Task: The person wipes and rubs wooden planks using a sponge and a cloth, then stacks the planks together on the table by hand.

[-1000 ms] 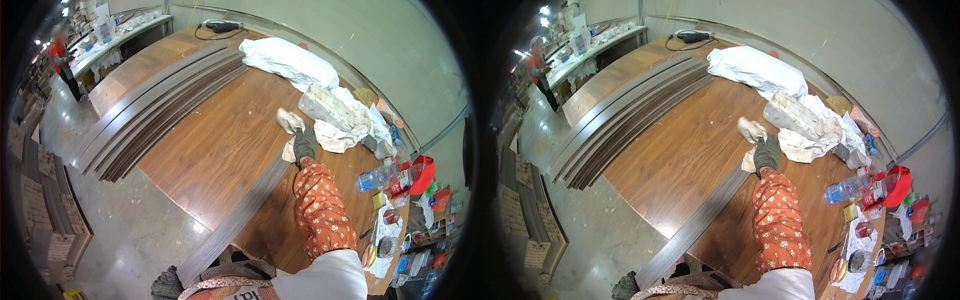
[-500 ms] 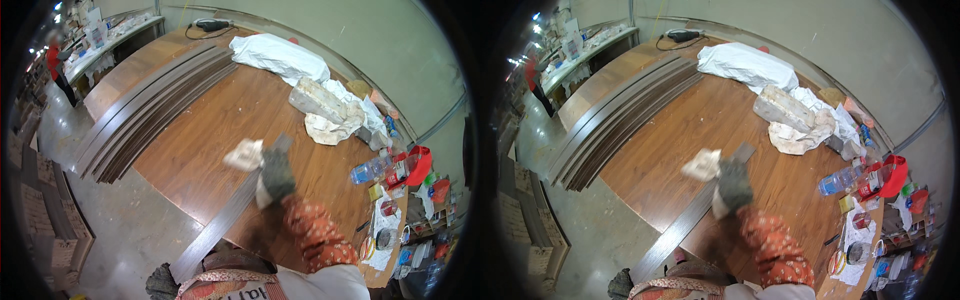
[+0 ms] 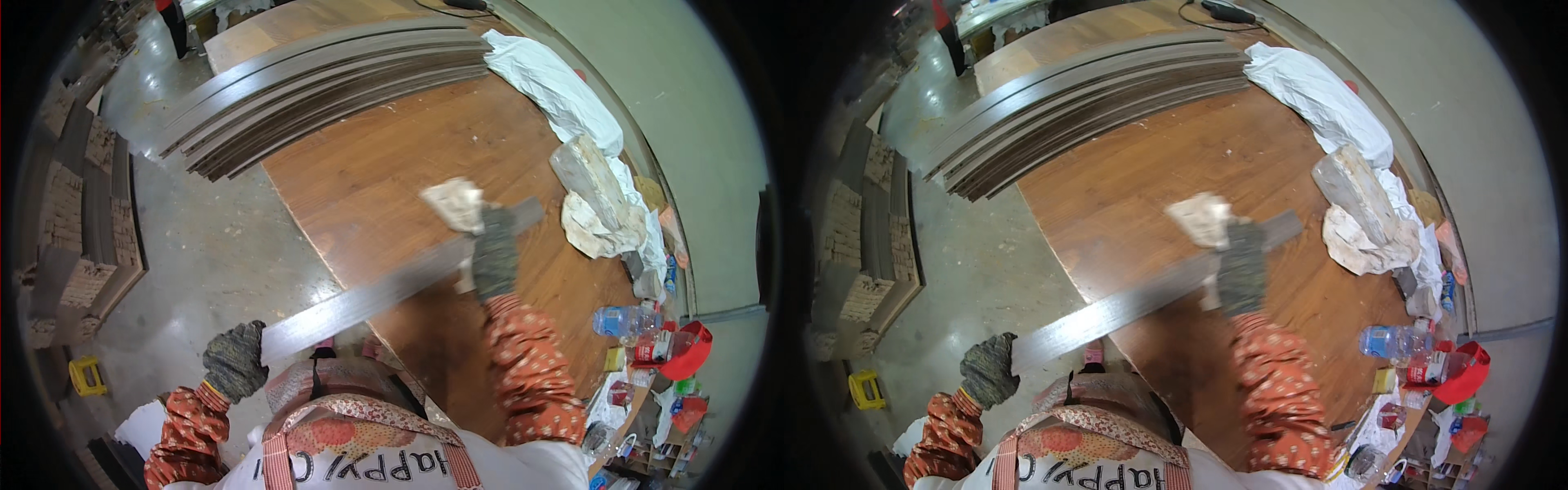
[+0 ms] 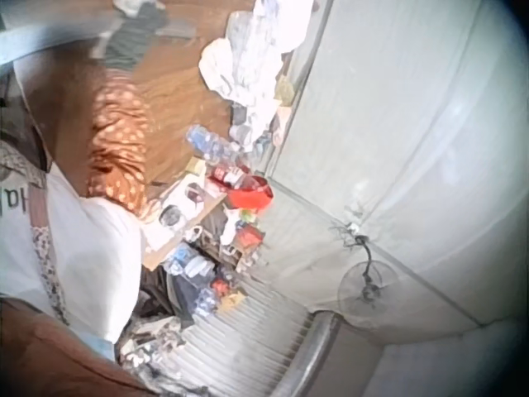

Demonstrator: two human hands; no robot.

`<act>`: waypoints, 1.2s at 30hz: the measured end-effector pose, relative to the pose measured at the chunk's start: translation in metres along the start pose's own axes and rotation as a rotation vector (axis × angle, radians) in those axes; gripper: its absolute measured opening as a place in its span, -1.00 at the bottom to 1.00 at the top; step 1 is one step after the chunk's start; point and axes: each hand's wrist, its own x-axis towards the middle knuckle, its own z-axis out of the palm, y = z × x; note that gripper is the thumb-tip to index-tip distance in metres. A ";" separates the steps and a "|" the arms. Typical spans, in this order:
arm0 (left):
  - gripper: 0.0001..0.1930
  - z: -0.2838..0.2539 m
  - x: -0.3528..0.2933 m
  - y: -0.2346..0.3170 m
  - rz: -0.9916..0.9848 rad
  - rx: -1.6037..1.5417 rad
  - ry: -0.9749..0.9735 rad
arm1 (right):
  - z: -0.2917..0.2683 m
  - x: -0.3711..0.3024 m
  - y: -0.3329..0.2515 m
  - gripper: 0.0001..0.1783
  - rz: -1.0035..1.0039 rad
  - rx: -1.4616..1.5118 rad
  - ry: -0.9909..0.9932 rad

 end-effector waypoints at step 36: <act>-0.39 0.030 -0.008 -0.052 -0.256 -1.556 -0.062 | -0.043 0.010 -0.099 -0.38 -0.181 0.119 -0.153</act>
